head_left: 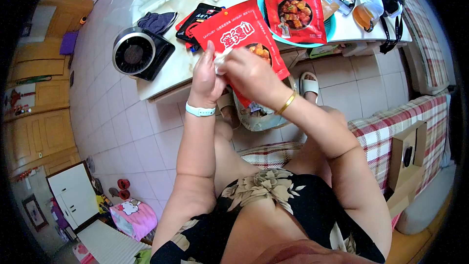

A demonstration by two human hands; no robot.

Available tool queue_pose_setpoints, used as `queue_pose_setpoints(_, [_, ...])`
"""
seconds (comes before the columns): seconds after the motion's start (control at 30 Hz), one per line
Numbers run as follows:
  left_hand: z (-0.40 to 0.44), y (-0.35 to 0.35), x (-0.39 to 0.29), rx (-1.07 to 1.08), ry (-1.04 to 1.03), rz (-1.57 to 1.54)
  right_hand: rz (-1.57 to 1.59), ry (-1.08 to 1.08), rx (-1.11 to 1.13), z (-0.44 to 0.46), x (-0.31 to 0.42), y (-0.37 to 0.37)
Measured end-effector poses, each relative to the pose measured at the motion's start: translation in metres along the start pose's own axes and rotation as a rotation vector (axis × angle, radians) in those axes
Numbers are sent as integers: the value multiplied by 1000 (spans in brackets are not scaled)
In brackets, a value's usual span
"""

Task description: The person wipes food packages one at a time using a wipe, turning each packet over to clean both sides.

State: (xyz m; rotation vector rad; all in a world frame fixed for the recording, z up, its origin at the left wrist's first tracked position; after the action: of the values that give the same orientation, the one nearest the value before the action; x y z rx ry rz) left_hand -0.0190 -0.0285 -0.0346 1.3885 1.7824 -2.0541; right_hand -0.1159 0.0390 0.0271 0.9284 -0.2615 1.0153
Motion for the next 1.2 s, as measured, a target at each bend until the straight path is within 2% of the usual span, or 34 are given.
queue_pose_setpoints(0.07, [-3,13,0,12,61,9,3,29,31,-3,4,-11])
queue_pose_setpoints(0.1, [-4,13,0,-80,60,49,3,64,-12,-2,4,-9])
queue_pose_setpoints(0.17, [-3,-4,0,-13,59,-11,-59,103,-89,3,0,0])
queue_pose_setpoints(0.2, [-4,-14,-1,53,58,-72,-105,83,-85,6,-7,8])
queue_pose_setpoints(0.37, [-7,-28,-7,76,19,-34,-239,-79,-271,14,-52,56])
queue_pose_setpoints(0.4, [-7,-29,-8,75,19,-34,-205,-121,-269,12,-54,57])
queue_pose_setpoints(0.5, [-4,-18,-10,50,-18,-66,-38,-29,-164,8,-18,36])
queue_pose_setpoints(0.57, [-1,1,-5,245,55,-218,14,48,-60,0,4,4])
queue_pose_setpoints(0.6, [-3,4,-6,244,56,-218,68,59,-20,-2,13,-4])
queue_pose_setpoints(0.67, [-5,9,-5,218,46,-192,45,74,-44,0,6,0])
queue_pose_setpoints(0.7, [-6,-9,-9,-21,-23,5,23,95,-65,3,1,2])
queue_pose_setpoints(0.8, [-6,-23,-12,35,-31,-53,-121,34,-143,12,-31,34])
queue_pose_setpoints(0.93, [-7,-22,-13,48,-7,-39,-158,-247,-253,7,-80,68])
queue_pose_setpoints(1.07, [-4,-21,-17,36,-31,-93,-138,-29,-222,11,-47,68])
queue_pose_setpoints(1.2, [-1,-9,-16,15,-20,-131,-7,6,-57,5,-30,34])
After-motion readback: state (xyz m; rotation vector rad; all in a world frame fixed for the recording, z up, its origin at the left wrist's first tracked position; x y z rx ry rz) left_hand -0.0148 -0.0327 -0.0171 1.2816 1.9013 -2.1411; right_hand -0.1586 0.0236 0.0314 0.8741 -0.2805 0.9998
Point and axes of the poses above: each hand's wrist, its own z-axis towards the middle knuckle, its own y-axis out of the back of the hand, x = y × z, the point moved 7 cm from there along z, towards the middle knuckle, and after that the axes turned 2 degrees about x, right-handed, at the moved point
